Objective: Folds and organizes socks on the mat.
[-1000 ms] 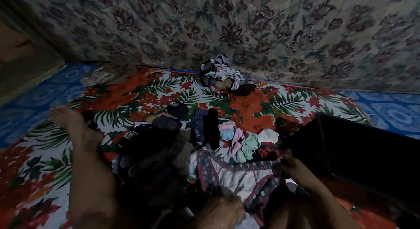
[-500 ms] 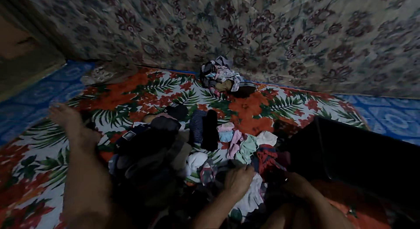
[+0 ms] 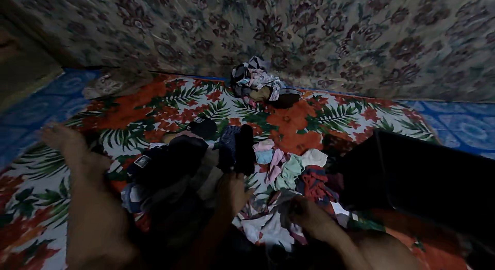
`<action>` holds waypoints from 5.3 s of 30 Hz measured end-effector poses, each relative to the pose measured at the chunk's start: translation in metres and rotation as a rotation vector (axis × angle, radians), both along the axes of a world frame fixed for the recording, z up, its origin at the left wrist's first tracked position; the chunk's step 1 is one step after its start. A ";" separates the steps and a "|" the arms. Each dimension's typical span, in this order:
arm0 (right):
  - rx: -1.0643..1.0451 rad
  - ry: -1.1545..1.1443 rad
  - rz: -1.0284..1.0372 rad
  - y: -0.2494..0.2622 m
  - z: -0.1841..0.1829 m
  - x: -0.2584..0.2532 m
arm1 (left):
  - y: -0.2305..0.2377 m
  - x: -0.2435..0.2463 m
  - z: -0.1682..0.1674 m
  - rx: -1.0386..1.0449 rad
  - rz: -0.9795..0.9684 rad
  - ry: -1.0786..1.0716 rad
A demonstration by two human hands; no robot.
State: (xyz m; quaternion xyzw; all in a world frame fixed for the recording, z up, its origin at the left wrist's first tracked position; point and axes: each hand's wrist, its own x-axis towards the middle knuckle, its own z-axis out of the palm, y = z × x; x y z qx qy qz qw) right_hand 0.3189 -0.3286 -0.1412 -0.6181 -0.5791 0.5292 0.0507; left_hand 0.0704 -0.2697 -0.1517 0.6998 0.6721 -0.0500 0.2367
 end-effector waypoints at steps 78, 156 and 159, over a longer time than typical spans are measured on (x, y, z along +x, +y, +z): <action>0.657 -0.219 0.481 -0.014 -0.030 0.015 | -0.111 0.035 -0.062 0.055 0.022 -0.838; 0.327 0.312 -0.257 -0.039 -0.030 -0.060 | -0.106 0.041 -0.022 -0.149 0.491 -1.299; 0.233 0.442 -0.265 -0.035 -0.028 -0.054 | -0.103 0.041 -0.027 -0.064 0.556 -1.358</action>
